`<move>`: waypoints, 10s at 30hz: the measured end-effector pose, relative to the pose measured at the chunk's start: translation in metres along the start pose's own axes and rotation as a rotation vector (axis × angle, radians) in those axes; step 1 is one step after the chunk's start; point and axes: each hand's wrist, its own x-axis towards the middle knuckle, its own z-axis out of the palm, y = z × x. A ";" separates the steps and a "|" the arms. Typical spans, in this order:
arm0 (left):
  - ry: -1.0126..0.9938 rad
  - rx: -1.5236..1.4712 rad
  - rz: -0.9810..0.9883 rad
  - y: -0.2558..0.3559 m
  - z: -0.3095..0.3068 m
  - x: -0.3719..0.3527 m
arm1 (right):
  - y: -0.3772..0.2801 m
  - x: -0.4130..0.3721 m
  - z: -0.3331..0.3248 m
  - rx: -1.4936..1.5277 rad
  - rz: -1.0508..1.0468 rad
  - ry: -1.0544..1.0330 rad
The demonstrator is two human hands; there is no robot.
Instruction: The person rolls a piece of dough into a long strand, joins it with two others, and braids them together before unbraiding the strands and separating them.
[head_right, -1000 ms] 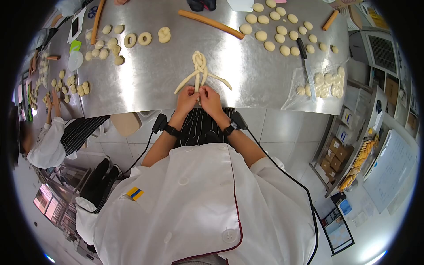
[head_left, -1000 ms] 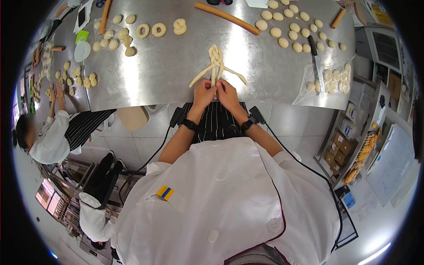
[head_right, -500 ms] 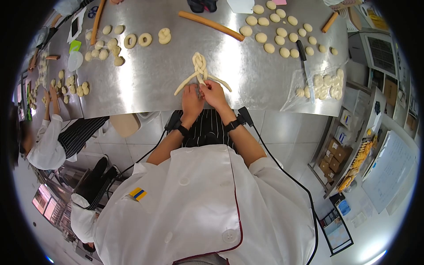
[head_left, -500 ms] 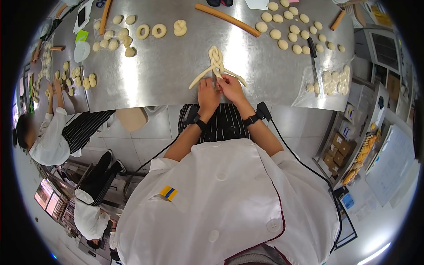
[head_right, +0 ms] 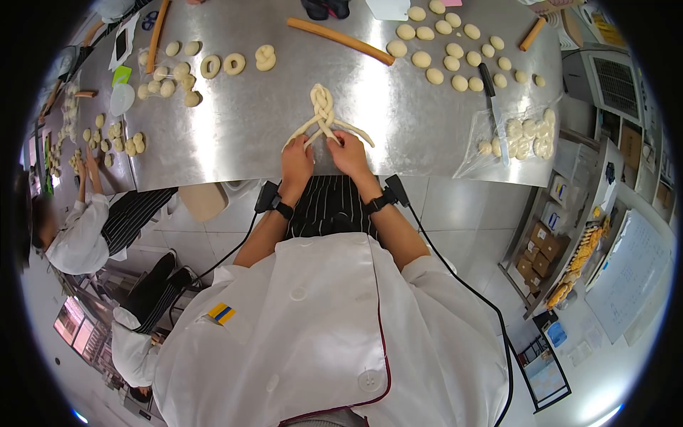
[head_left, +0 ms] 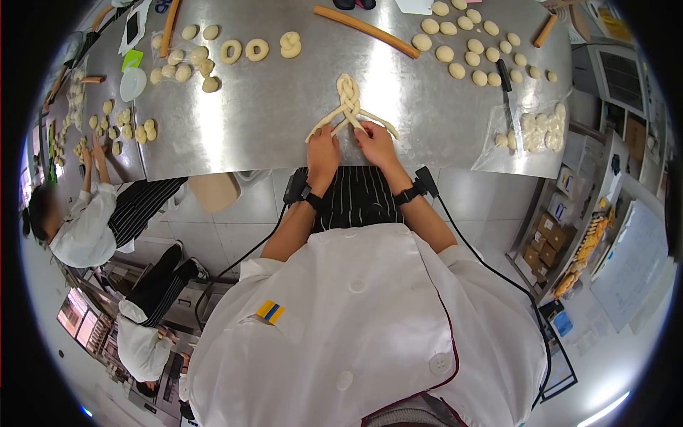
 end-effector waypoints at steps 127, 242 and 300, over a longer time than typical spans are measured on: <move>-0.404 -0.191 -0.299 -0.035 -0.003 -0.025 | -0.019 0.001 0.021 -0.554 -0.908 -0.043; -0.219 0.036 -0.216 0.028 0.038 -0.001 | -0.002 -0.013 -0.025 -0.072 -0.036 0.010; -0.141 -0.013 -0.205 0.028 0.006 -0.007 | 0.003 -0.023 -0.028 -0.547 -0.302 0.296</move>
